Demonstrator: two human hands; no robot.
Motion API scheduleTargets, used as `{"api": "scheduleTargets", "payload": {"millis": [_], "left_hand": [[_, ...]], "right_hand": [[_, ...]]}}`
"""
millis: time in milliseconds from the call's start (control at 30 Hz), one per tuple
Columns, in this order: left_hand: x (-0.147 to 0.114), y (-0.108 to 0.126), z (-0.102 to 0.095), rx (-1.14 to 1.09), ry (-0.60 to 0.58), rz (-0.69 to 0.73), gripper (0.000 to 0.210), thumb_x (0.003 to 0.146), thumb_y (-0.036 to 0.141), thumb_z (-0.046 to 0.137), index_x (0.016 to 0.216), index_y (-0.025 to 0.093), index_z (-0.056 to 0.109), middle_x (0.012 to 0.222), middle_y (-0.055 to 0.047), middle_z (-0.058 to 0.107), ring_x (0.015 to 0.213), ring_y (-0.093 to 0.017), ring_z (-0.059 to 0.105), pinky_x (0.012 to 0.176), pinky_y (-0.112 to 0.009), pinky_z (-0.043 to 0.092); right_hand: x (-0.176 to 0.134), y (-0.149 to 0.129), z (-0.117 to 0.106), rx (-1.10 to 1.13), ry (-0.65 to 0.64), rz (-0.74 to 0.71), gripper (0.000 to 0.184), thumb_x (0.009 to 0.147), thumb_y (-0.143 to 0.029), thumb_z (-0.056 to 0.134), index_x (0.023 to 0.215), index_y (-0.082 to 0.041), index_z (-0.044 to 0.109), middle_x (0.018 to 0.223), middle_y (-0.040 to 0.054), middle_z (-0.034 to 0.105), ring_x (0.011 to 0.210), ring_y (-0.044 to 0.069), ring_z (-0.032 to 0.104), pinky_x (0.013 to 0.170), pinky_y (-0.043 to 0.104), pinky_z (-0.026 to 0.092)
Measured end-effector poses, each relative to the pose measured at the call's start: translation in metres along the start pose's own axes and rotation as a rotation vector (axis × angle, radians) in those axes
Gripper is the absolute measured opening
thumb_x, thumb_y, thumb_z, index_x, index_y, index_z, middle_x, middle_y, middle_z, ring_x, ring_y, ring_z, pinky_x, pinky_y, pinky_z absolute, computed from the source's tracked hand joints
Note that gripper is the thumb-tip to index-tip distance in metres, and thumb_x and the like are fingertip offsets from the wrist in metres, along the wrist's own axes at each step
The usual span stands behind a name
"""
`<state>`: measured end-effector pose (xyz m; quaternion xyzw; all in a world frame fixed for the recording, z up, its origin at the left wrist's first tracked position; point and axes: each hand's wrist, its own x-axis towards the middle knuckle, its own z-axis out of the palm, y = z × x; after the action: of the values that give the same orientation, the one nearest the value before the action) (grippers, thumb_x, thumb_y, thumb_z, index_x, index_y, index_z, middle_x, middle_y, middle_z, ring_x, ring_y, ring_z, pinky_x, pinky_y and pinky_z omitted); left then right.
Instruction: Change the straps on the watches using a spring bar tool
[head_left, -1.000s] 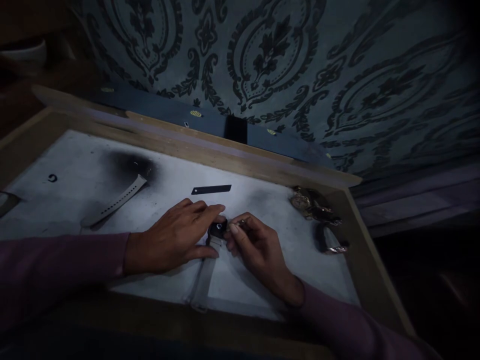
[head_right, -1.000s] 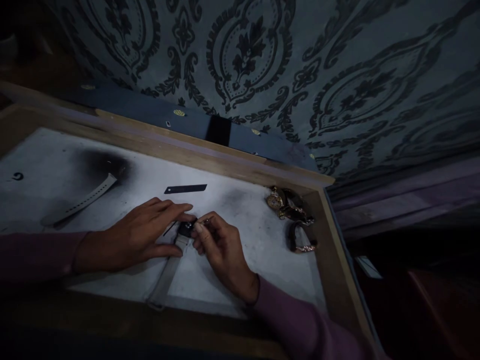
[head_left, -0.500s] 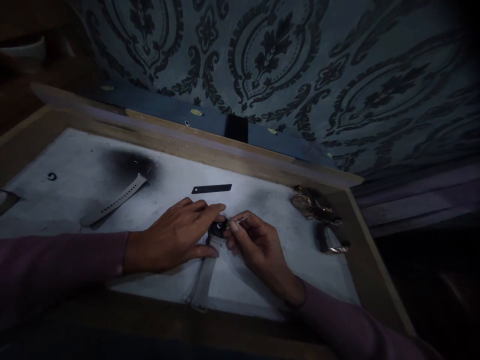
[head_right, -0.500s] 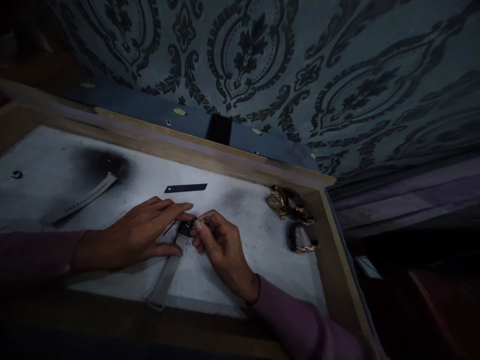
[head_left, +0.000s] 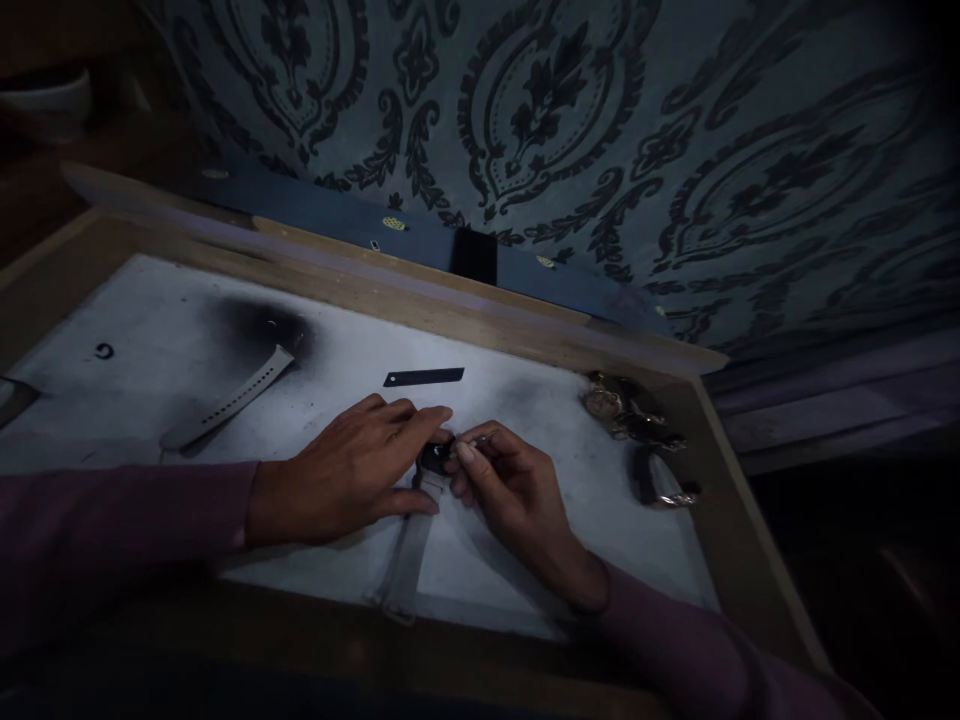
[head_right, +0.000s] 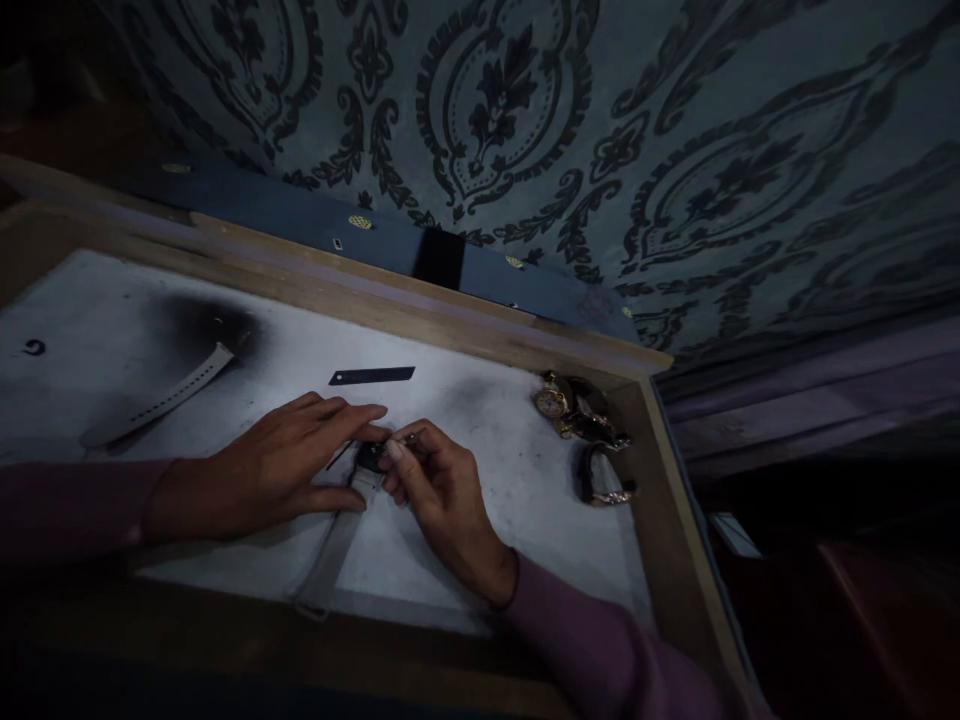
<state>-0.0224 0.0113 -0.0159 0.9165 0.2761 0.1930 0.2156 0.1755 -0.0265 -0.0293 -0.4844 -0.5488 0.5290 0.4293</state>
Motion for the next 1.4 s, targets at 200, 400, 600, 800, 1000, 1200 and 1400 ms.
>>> {"api": "scheduleTargets", "payload": {"millis": [200, 400, 600, 800, 1000, 1200, 1400], "left_hand": [[0.0, 0.0, 0.0, -0.003, 0.002, -0.004, 0.068, 0.085, 0.035, 0.07, 0.136, 0.019, 0.028, 0.124, -0.012, 0.061, 0.108, -0.028, 0.057, 0.088, -0.042, 0.045], [0.0, -0.001, 0.0, 0.012, 0.003, 0.013, 0.067, 0.085, 0.038, 0.068, 0.135, 0.015, 0.03, 0.119, -0.014, 0.063, 0.104, -0.029, 0.059, 0.084, -0.041, 0.046], [-0.002, -0.002, 0.001, 0.024, 0.029, 0.043, 0.065, 0.089, 0.042, 0.062, 0.137, 0.014, 0.028, 0.12, -0.015, 0.062, 0.105, -0.029, 0.058, 0.085, -0.042, 0.046], [-0.002, 0.0, 0.0, 0.038, 0.006, 0.018, 0.069, 0.086, 0.039, 0.067, 0.137, 0.014, 0.028, 0.122, -0.014, 0.062, 0.107, -0.029, 0.058, 0.086, -0.041, 0.045], [-0.001, 0.0, 0.0, 0.022, -0.011, -0.012, 0.069, 0.086, 0.04, 0.067, 0.138, 0.016, 0.029, 0.124, -0.013, 0.061, 0.11, -0.029, 0.056, 0.09, -0.041, 0.044], [-0.003, -0.004, 0.003, 0.023, 0.004, 0.0, 0.066, 0.09, 0.048, 0.058, 0.14, 0.017, 0.028, 0.125, -0.014, 0.06, 0.111, -0.029, 0.056, 0.09, -0.042, 0.044], [-0.002, -0.005, 0.002, -0.006, 0.022, 0.019, 0.061, 0.091, 0.05, 0.056, 0.138, 0.018, 0.034, 0.121, -0.011, 0.063, 0.106, -0.028, 0.057, 0.088, -0.041, 0.044]], "right_hand": [[-0.002, -0.004, 0.0, -0.166, -0.012, -0.101, 0.016, 0.094, -0.032, 0.053, 0.085, -0.02, 0.057, 0.062, -0.0014, 0.059, 0.05, 0.01, 0.053, 0.047, 0.022, 0.045], [-0.004, -0.015, -0.001, -0.613, -0.107, -0.431, 0.012, 0.094, -0.013, 0.049, 0.089, -0.021, 0.056, 0.07, 0.0009, 0.059, 0.059, 0.014, 0.056, 0.057, 0.026, 0.046], [-0.004, -0.016, -0.001, -0.632, -0.129, -0.48, 0.012, 0.094, -0.011, 0.048, 0.089, -0.02, 0.055, 0.071, 0.0009, 0.057, 0.058, 0.013, 0.054, 0.055, 0.025, 0.044], [-0.003, -0.011, -0.001, -0.451, -0.075, -0.316, 0.012, 0.094, -0.018, 0.05, 0.084, -0.019, 0.055, 0.063, -0.0019, 0.056, 0.052, 0.01, 0.053, 0.05, 0.022, 0.042], [0.002, -0.004, -0.003, -0.079, -0.075, -0.057, 0.02, 0.093, -0.036, 0.055, 0.083, -0.019, 0.056, 0.064, -0.0022, 0.057, 0.05, 0.009, 0.052, 0.047, 0.02, 0.043], [0.008, -0.006, -0.005, 0.095, -0.057, 0.086, 0.027, 0.086, -0.042, 0.065, 0.078, -0.017, 0.06, 0.065, -0.0006, 0.062, 0.051, 0.009, 0.053, 0.046, 0.021, 0.044], [0.013, -0.01, -0.009, 0.272, -0.024, 0.175, 0.025, 0.081, -0.039, 0.071, 0.076, -0.017, 0.062, 0.067, 0.0003, 0.066, 0.05, 0.008, 0.052, 0.044, 0.02, 0.039]]}}
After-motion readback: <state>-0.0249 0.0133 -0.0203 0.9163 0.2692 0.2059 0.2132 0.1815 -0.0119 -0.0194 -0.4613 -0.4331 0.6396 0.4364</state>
